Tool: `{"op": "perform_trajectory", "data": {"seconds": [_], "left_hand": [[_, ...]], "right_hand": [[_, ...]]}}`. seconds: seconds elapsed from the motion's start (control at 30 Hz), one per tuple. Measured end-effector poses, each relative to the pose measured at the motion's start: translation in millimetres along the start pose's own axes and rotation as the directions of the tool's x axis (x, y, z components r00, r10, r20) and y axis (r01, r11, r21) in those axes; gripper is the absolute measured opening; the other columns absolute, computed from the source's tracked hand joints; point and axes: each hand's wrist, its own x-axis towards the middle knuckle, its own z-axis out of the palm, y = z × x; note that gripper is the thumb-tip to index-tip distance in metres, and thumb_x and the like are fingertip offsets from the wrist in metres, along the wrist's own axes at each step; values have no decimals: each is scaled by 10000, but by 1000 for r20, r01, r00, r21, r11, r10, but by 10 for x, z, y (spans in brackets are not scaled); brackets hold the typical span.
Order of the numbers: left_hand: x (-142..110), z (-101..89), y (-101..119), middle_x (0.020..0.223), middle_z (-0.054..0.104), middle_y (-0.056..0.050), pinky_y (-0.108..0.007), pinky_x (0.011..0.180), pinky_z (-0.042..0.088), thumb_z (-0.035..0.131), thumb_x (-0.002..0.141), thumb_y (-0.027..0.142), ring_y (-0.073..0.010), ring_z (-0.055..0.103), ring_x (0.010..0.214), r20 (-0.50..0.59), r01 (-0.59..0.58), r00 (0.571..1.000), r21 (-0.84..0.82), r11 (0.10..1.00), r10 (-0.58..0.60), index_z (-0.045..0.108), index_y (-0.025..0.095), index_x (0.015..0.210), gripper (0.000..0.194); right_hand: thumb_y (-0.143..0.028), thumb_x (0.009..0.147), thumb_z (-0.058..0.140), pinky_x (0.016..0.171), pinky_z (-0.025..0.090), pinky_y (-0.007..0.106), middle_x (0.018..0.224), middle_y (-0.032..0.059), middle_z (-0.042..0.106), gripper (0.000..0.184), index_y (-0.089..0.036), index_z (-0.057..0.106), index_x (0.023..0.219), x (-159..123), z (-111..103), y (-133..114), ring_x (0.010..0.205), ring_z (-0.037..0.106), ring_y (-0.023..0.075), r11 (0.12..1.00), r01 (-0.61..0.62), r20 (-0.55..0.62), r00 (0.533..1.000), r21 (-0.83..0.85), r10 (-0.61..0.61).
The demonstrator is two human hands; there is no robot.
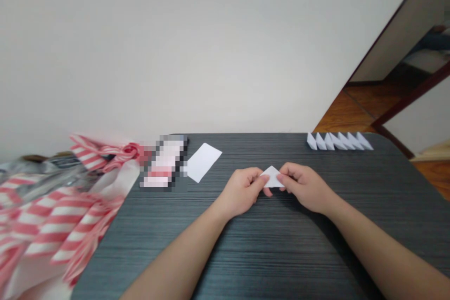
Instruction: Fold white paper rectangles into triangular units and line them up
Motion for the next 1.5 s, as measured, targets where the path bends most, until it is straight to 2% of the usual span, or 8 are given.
{"op": "perform_trajectory", "data": {"seconds": [0.17,0.37,0.6,0.83,1.0,1.2,1.4,1.5], "left_hand": [[-7,-3,-3,452,499,35,-198,455,332,465,952,417,-88,429,412,-3,43,999,-68,997,-43,717,146,747,423],[6,31,-20,655,697,-22,-188,420,340,475,940,400,-77,451,412,-39,55,997,-174,983,-63,680,143,805,356],[1,41,-26,691,731,-41,-184,398,333,466,939,377,-76,446,392,-51,74,995,-185,980,-85,665,143,808,334],[2,34,-10,624,686,-21,-187,420,339,464,947,382,-77,448,403,-21,56,998,-151,987,-60,695,136,793,371],[-13,3,6,453,508,31,-195,450,336,434,969,383,-88,432,408,28,-9,1000,-56,998,11,736,139,801,422],[-19,-2,-8,492,516,28,-208,487,319,452,963,331,-90,447,464,38,-116,993,5,993,116,701,140,736,387],[9,50,-12,557,551,31,-202,478,307,527,924,356,-90,467,488,-22,-78,997,-15,997,78,660,147,795,279],[11,49,-5,532,537,33,-202,484,310,514,928,361,-93,470,490,-35,-56,998,15,998,56,625,154,732,307]], "right_hand": [[-279,924,527,570,386,245,629,-20,616,246,-190,572,699,15,19,31,579,530,127,999,-52,2,999,17,52],[-320,929,523,563,374,246,607,-22,607,285,-191,565,679,13,8,46,561,519,126,995,-91,-32,995,-30,90],[-319,928,522,571,375,252,612,-18,608,288,-191,557,672,18,-8,26,570,527,132,995,-87,-26,996,-40,86],[-307,926,529,567,374,248,616,-19,587,269,-186,560,688,6,6,39,572,508,127,999,-42,-23,999,9,42],[-294,937,523,589,392,247,670,-9,589,234,-172,614,760,15,22,47,619,527,133,999,-5,59,998,54,2],[-274,931,537,593,400,235,659,-11,608,239,-168,617,732,0,6,0,613,543,126,997,-18,113,994,73,10],[-308,921,560,562,387,236,617,-9,625,285,-173,596,673,-12,40,-21,573,540,126,997,-69,175,983,37,62],[-306,918,561,560,392,237,618,-6,635,280,-172,604,676,-11,55,-5,570,549,127,996,-81,193,978,40,72]]}}
